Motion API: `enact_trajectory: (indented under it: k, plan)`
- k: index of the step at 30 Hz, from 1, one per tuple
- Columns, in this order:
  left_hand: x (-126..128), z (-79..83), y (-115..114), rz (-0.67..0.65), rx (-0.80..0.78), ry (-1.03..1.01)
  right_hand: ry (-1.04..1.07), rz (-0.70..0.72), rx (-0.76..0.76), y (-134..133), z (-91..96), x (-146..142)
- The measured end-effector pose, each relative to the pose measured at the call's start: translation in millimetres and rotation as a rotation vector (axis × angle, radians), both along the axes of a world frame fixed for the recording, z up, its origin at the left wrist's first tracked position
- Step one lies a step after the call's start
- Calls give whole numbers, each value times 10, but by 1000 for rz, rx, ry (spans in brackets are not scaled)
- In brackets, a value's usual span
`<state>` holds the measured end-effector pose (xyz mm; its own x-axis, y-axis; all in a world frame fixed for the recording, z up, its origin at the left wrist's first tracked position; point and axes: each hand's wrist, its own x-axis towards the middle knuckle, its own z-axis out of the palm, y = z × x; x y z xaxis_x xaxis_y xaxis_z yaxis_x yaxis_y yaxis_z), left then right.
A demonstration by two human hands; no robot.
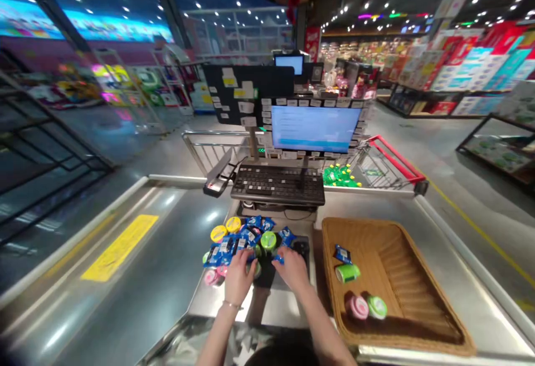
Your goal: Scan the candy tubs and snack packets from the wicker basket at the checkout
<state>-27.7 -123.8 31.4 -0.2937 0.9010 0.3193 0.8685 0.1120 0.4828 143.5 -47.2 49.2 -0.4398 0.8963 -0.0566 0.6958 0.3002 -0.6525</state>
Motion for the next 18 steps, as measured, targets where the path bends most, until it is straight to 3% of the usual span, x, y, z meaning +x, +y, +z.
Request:
enact_trajectory:
  k: [5,12,18]
  plan:
    - [-293,1,-225,107,10,2,72,82,64,-8,-137,-457]
    - [-628,-2,-309,200,-148,146,189,144,199,117,-430,-946]
    - [-1144,-100,-347,519,-246,-114,103,32,176,171,-578,-1127]
